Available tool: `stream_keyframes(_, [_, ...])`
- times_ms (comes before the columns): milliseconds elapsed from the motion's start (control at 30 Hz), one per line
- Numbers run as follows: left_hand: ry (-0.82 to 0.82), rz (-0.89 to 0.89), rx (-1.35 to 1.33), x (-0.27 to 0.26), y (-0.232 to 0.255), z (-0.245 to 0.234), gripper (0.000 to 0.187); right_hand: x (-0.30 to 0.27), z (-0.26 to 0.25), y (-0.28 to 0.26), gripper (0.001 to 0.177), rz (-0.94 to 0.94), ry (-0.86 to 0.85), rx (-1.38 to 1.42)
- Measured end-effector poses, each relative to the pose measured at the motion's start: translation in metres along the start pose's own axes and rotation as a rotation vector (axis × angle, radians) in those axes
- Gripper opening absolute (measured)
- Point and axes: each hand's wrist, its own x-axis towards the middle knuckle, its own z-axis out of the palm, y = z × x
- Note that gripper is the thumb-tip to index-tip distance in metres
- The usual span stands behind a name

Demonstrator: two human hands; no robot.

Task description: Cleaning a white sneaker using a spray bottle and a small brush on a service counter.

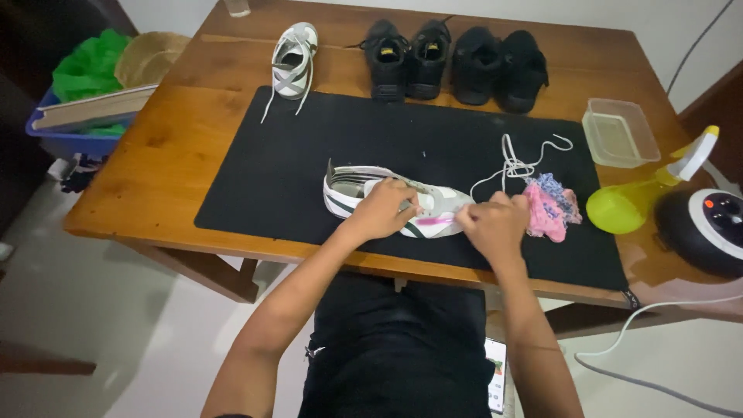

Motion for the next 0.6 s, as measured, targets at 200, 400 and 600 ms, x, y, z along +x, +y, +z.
stream_keyframes(200, [0.049, 0.039, -0.016, -0.004, -0.007, 0.007, 0.015, -0.003, 0.000, 0.034, 0.034, 0.002, -0.046, 0.025])
stream_keyframes(400, [0.110, 0.071, 0.088, -0.005, -0.008, 0.012, 0.018, 0.007, -0.022, -0.006, 0.030, -0.047, -0.025, -0.006])
stream_keyframes(600, [0.156, 0.130, 0.119, -0.009, -0.014, 0.018, 0.016, 0.005, -0.004, 0.039, 0.033, 0.009, -0.035, 0.037])
